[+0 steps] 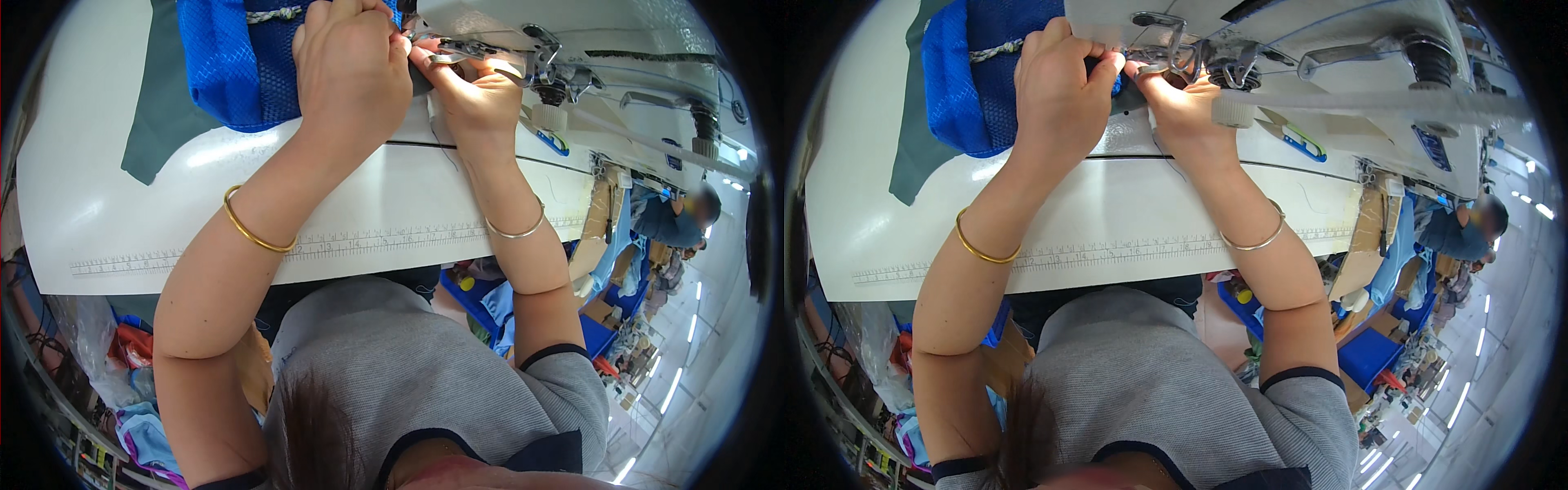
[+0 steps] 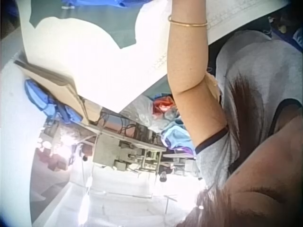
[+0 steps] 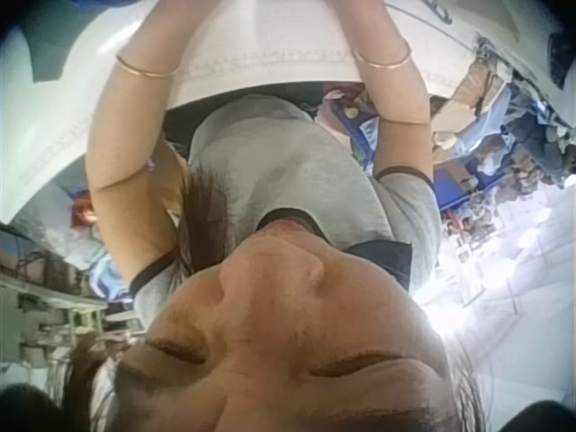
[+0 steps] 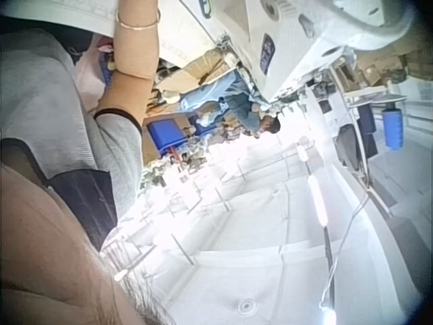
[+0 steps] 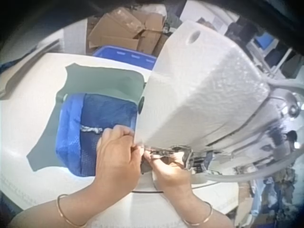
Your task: The recorder is sewing a blue mesh pocket onto a green leather panel using an industrial sewing machine.
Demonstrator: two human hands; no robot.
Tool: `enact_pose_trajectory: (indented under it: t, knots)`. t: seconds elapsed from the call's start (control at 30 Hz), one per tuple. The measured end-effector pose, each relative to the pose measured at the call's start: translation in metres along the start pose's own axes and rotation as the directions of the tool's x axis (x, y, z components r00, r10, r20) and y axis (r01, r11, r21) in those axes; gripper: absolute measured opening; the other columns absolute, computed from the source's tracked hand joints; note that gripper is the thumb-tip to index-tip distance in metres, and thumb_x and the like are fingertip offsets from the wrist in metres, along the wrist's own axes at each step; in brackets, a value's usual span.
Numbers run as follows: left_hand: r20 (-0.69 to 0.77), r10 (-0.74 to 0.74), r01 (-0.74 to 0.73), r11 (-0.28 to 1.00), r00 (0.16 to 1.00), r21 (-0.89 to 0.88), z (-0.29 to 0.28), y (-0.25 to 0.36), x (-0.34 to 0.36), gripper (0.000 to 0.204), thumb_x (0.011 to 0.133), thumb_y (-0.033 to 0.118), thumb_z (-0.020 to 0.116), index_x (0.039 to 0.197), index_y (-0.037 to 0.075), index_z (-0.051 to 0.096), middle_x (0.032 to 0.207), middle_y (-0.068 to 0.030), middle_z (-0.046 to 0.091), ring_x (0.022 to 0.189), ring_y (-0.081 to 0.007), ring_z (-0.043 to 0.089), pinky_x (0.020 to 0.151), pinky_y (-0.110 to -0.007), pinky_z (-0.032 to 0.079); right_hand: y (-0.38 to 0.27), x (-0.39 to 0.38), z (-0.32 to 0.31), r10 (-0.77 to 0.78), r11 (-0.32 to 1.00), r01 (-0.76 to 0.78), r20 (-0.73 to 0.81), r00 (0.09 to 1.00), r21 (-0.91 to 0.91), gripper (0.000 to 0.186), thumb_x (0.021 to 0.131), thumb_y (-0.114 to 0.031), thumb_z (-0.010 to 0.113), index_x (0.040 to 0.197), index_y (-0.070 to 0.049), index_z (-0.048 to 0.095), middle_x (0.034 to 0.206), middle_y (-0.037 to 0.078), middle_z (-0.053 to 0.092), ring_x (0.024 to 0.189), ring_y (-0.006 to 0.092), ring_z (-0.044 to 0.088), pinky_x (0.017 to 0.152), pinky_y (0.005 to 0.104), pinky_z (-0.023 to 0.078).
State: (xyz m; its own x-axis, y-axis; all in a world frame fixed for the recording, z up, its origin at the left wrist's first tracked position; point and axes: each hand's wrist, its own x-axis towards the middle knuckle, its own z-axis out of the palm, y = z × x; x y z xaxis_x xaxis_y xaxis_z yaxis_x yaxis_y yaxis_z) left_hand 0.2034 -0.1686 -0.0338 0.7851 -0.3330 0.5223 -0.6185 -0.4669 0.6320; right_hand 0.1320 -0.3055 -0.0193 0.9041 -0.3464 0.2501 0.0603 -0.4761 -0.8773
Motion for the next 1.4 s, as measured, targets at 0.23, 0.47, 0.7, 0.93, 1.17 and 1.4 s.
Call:
enact_pose_trajectory:
  t: [0.23, 0.47, 0.7, 0.93, 1.17, 1.4]
  knots:
    - [0.019, -0.032, 0.032, 0.999, 0.999, -0.004, 0.0, -0.005, 0.0, 0.011, 0.087, 0.013, 0.073, 0.09, 0.002, 0.074, 0.095, -0.0099, 0.063, 0.092, -0.0322, 0.057, 0.082, -0.043, 0.046, -0.008, 0.002, 0.006, 0.173, 0.978, -0.17, -0.018, 0.985, 0.117, 0.007, 0.089, -0.004, 0.077, 0.093, 0.002, 0.077, 0.087, -0.003, 0.072, 0.079, 0.0045, 0.06, 0.074, 0.0197, 0.049]
    - [0.037, -0.057, 0.057, 0.998, 0.998, 0.008, -0.001, -0.002, -0.001, 0.011, 0.087, 0.013, 0.073, 0.09, 0.003, 0.074, 0.095, -0.0101, 0.063, 0.093, -0.0323, 0.057, 0.083, -0.043, 0.046, -0.004, 0.001, 0.005, 0.184, 0.975, -0.176, -0.046, 0.982, 0.136, 0.012, 0.087, -0.004, 0.079, 0.096, 0.003, 0.077, 0.091, -0.001, 0.074, 0.082, 0.0053, 0.062, 0.077, 0.0216, 0.052]
    - [0.045, -0.066, 0.066, 0.998, 0.997, 0.006, 0.0, 0.0, -0.001, 0.011, 0.088, 0.014, 0.072, 0.089, 0.003, 0.074, 0.098, -0.0098, 0.064, 0.094, -0.0318, 0.057, 0.083, -0.043, 0.046, 0.007, -0.001, 0.001, -0.053, 0.998, 0.052, -0.029, 0.998, -0.027, 0.014, 0.086, -0.004, 0.08, 0.098, 0.003, 0.077, 0.092, 0.0, 0.074, 0.082, 0.005, 0.062, 0.077, 0.0209, 0.051]
    - [0.038, -0.046, 0.046, 0.999, 0.998, -0.002, -0.001, -0.003, -0.001, 0.01, 0.088, 0.013, 0.072, 0.091, 0.003, 0.073, 0.108, -0.0094, 0.067, 0.097, -0.0313, 0.058, 0.086, -0.042, 0.046, -0.015, 0.001, 0.007, 0.208, 0.961, -0.199, -0.028, 0.978, 0.192, 0.011, 0.086, -0.002, 0.08, 0.095, 0.003, 0.077, 0.089, -0.001, 0.073, 0.08, 0.0048, 0.061, 0.075, 0.0202, 0.05]
    - [0.062, -0.068, 0.07, 0.997, 0.996, -0.032, -0.005, -0.001, -0.001, 0.012, 0.087, 0.013, 0.073, 0.091, 0.001, 0.074, 0.103, -0.0099, 0.066, 0.097, -0.0314, 0.057, 0.086, -0.042, 0.046, -0.002, 0.0, 0.006, 0.114, 0.989, -0.109, -0.042, 0.993, 0.102, 0.009, 0.087, 0.0, 0.078, 0.094, 0.004, 0.076, 0.09, 0.001, 0.074, 0.081, 0.0056, 0.063, 0.075, 0.0212, 0.051]
    - [0.083, -0.098, 0.099, 0.995, 0.992, -0.007, -0.003, -0.001, 0.001, 0.014, 0.089, 0.014, 0.073, 0.091, 0.0, 0.074, 0.096, -0.0105, 0.063, 0.094, -0.0317, 0.056, 0.083, -0.042, 0.046, 0.013, -0.002, -0.003, -0.039, 0.999, 0.039, -0.036, 0.999, -0.005, 0.009, 0.087, 0.0, 0.078, 0.094, 0.005, 0.076, 0.091, 0.003, 0.075, 0.081, 0.0072, 0.066, 0.075, 0.0205, 0.052]
